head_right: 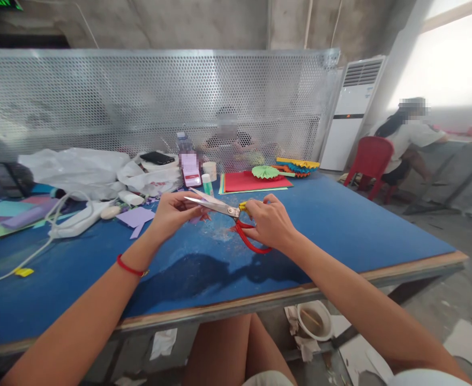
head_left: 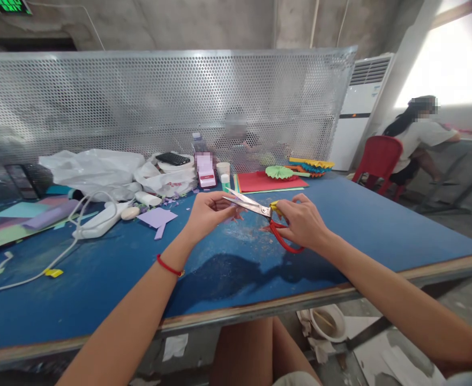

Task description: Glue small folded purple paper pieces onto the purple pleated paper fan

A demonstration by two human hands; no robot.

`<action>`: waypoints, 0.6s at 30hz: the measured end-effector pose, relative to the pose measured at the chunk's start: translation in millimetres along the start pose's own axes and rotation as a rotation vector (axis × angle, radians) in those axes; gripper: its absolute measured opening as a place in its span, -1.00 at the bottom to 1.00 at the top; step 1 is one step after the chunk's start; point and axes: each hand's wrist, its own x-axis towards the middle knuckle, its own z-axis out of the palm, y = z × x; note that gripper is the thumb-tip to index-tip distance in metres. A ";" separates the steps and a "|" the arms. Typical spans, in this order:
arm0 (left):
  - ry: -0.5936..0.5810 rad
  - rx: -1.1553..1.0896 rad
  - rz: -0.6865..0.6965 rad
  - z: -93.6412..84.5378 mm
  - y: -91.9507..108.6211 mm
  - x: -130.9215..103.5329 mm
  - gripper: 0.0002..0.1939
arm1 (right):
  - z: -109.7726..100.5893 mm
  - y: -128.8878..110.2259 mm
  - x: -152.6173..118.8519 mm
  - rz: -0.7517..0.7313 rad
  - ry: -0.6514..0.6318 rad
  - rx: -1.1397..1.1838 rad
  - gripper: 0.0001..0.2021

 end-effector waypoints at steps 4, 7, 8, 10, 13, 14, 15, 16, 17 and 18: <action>-0.006 -0.019 -0.013 1.0 1.1 -0.3 -0.65 | -2.1 -0.6 0.7 0.003 -0.011 -0.002 -0.65; -0.004 -0.033 -0.024 1.7 1.5 -0.3 -0.66 | -3.3 -0.1 1.2 0.003 -0.005 -0.009 -0.64; -0.003 -0.036 -0.024 1.9 1.6 -0.3 -0.66 | -3.4 0.3 1.3 -0.002 0.002 -0.016 -0.63; -0.005 -0.035 -0.023 1.8 1.7 -0.3 -0.68 | -3.2 1.2 1.2 -0.015 0.016 -0.032 -0.61; -0.014 -0.018 -0.021 0.4 0.9 -0.1 -0.68 | -2.5 2.0 0.6 -0.021 0.036 -0.060 -0.55; -0.018 -0.011 -0.019 -0.4 0.4 0.0 -0.68 | -2.3 2.0 0.4 -0.019 0.045 -0.071 -0.53; -0.020 -0.007 -0.013 -1.3 -0.1 0.1 -0.67 | -2.2 2.0 0.3 -0.015 0.058 -0.080 -0.51; -0.020 -0.004 -0.006 -2.1 -0.6 0.3 -0.66 | -2.2 2.1 0.3 -0.006 0.074 -0.085 -0.50; -0.020 -0.001 0.002 -3.0 -1.0 0.4 -0.65 | -2.3 2.2 0.4 0.005 0.093 -0.083 -0.50; -0.018 0.003 0.010 -3.6 -1.1 0.5 -0.64 | -2.5 2.5 0.6 0.022 0.113 -0.072 -0.49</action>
